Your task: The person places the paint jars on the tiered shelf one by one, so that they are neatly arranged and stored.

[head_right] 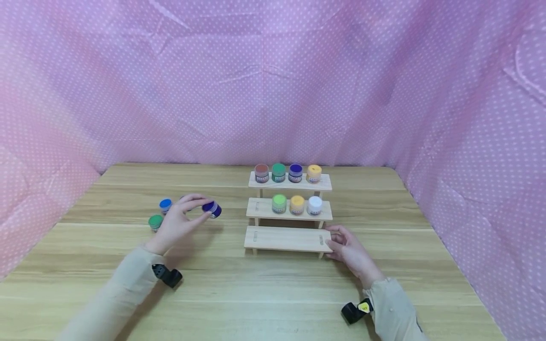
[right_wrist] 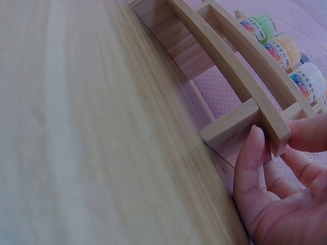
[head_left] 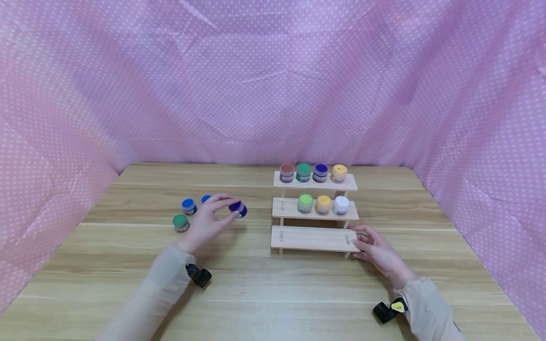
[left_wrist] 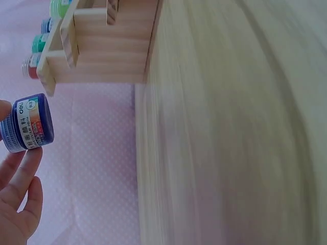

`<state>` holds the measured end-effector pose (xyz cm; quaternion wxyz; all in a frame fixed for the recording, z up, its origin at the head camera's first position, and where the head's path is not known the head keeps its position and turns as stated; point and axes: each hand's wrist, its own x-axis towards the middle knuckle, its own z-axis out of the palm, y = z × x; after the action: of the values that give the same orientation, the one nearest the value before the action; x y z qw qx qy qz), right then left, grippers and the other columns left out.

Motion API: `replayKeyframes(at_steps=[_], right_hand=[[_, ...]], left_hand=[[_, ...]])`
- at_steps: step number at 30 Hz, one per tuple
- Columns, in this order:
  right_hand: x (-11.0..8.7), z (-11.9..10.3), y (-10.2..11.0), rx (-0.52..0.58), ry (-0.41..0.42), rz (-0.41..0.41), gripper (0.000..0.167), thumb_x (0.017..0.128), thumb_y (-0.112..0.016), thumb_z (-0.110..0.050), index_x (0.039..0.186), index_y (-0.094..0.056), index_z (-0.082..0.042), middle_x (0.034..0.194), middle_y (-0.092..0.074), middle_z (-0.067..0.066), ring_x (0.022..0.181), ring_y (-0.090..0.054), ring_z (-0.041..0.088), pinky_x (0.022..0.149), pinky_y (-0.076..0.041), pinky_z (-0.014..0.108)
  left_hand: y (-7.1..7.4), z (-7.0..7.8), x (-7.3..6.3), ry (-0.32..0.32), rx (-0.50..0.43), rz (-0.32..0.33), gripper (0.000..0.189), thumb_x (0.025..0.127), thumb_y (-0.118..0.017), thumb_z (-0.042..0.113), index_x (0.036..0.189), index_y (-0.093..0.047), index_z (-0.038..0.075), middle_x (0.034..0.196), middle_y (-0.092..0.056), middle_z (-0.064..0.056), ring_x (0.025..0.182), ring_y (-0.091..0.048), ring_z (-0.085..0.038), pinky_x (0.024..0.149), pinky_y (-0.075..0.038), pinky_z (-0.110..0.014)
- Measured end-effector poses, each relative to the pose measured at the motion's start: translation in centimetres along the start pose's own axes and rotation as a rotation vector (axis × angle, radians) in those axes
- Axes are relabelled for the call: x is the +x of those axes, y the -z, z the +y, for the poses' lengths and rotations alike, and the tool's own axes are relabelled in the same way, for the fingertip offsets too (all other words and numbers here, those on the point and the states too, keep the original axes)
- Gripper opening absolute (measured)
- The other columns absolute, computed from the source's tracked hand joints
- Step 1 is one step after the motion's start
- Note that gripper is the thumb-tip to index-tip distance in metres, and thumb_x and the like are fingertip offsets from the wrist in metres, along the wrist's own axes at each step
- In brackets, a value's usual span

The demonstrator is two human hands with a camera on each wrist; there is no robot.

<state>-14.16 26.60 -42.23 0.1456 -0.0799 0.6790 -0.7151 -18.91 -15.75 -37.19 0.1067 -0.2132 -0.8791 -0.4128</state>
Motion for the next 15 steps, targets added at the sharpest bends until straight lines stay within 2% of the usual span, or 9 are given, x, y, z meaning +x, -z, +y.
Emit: replayKeyframes(at_steps=[3,5,7,9,11,15], right_hand=[[0.1,0.4,0.2,-0.001,0.015,-0.016,0.026,0.091,-0.063,-0.019,0.114,-0.053,-0.024,0.099,-0.06,-0.004,0.087,-0.061,0.007,0.072,-0.055,0.023],[0.0,0.1,0.0,-0.006,-0.008,0.007,0.025,0.092,-0.06,-0.015,0.115,-0.052,-0.021,0.099,-0.059,-0.003,0.087,-0.061,0.009,0.072,-0.055,0.024],[-0.2,-0.5,-0.6,-0.035,-0.068,0.052,0.025,0.092,-0.058,-0.011,0.113,-0.052,-0.022,0.099,-0.058,-0.004,0.086,-0.061,0.008,0.072,-0.055,0.023],[-0.2,-0.8,-0.8,-0.042,-0.091,0.068,0.026,0.093,-0.053,-0.005,0.114,-0.051,-0.02,0.098,-0.058,-0.003,0.086,-0.06,0.008,0.072,-0.055,0.024],[-0.2,-1.0,-0.9,-0.049,-0.097,0.077,0.027,0.094,-0.05,-0.001,0.114,-0.05,-0.019,0.098,-0.057,-0.003,0.086,-0.06,0.008,0.072,-0.055,0.024],[-0.2,-0.8,-0.7,-0.06,-0.08,0.075,0.026,0.094,-0.05,-0.002,0.115,-0.05,-0.018,0.097,-0.057,-0.003,0.085,-0.06,0.008,0.073,-0.055,0.024]], left_hand=[[-0.7,0.4,0.2,0.018,-0.025,0.012,0.029,0.086,-0.07,0.012,0.115,-0.067,0.008,0.117,-0.059,-0.007,0.11,-0.055,-0.023,0.082,-0.055,-0.04],[-1.2,0.7,0.3,0.019,-0.047,0.033,0.029,0.086,-0.07,0.013,0.114,-0.068,0.008,0.117,-0.06,-0.007,0.109,-0.056,-0.023,0.082,-0.055,-0.04],[-1.7,0.9,0.5,0.013,-0.064,0.057,0.028,0.085,-0.071,0.012,0.113,-0.068,0.007,0.115,-0.061,-0.008,0.109,-0.056,-0.024,0.09,-0.052,-0.042],[-2.1,1.2,0.7,0.005,-0.078,0.074,0.028,0.084,-0.071,0.011,0.112,-0.069,0.006,0.115,-0.062,-0.009,0.108,-0.057,-0.025,0.094,-0.049,-0.044],[-2.5,1.5,1.0,-0.009,-0.091,0.074,0.029,0.084,-0.071,0.01,0.112,-0.068,0.005,0.115,-0.062,-0.01,0.108,-0.057,-0.025,0.097,-0.046,-0.046],[-3.4,2.2,1.7,-0.039,-0.109,0.066,0.03,0.084,-0.072,0.011,0.112,-0.068,0.005,0.115,-0.061,-0.01,0.107,-0.058,-0.024,0.096,-0.049,-0.043]])
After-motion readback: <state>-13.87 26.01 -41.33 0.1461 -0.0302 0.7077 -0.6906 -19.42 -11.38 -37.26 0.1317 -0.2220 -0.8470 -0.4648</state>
